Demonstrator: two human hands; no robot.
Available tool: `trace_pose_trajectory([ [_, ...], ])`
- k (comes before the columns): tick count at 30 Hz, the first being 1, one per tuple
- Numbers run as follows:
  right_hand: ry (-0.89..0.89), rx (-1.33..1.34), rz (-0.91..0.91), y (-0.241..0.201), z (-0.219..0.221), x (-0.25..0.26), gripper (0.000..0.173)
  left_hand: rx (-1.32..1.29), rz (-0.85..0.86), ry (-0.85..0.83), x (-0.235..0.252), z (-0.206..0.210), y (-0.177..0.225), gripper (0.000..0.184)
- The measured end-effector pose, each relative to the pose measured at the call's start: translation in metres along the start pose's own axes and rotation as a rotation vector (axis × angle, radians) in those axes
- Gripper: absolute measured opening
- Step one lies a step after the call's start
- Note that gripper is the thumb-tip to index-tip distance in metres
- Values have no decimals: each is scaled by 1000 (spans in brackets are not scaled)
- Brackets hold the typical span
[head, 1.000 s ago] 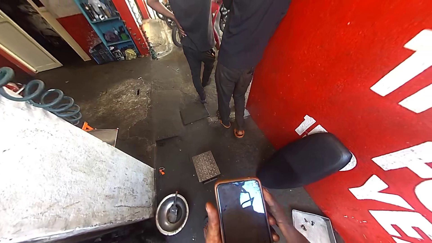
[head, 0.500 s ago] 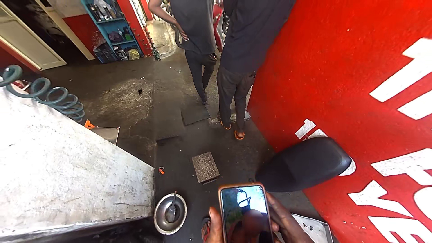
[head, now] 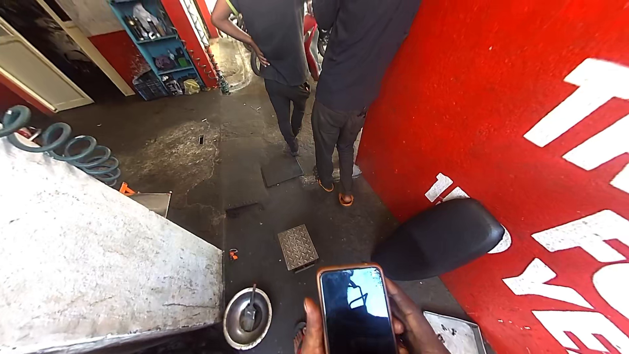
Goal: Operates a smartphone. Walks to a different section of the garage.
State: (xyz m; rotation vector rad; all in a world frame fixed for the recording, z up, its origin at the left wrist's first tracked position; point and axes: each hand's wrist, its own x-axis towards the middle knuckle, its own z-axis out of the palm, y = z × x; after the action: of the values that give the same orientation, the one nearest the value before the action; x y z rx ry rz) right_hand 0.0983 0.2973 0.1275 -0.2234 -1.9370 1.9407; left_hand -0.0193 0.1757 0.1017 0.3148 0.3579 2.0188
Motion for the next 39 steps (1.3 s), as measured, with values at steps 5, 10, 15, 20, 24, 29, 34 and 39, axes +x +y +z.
trace_pose_trajectory([
  [5,105,245,8,5,4,-4,64,-15,-26,-2,2,1,1,57],
  [10,223,699,374,2,2,7,43,3,-86,-22,1,1,-1,58],
  [15,165,758,523,1,-3,14,54,16,-76,32,0,1,0,58],
  [20,162,757,503,8,-2,12,48,24,-83,5,-2,-3,1,58],
  [24,181,751,484,6,-2,13,48,27,-83,-5,1,-3,2,58],
  [29,194,763,485,5,-1,17,47,21,-76,7,8,1,4,56],
  [34,176,826,473,3,-2,20,48,-17,-116,-14,13,0,7,57],
  [39,196,736,274,5,3,17,35,-8,-92,-7,15,6,11,57],
])
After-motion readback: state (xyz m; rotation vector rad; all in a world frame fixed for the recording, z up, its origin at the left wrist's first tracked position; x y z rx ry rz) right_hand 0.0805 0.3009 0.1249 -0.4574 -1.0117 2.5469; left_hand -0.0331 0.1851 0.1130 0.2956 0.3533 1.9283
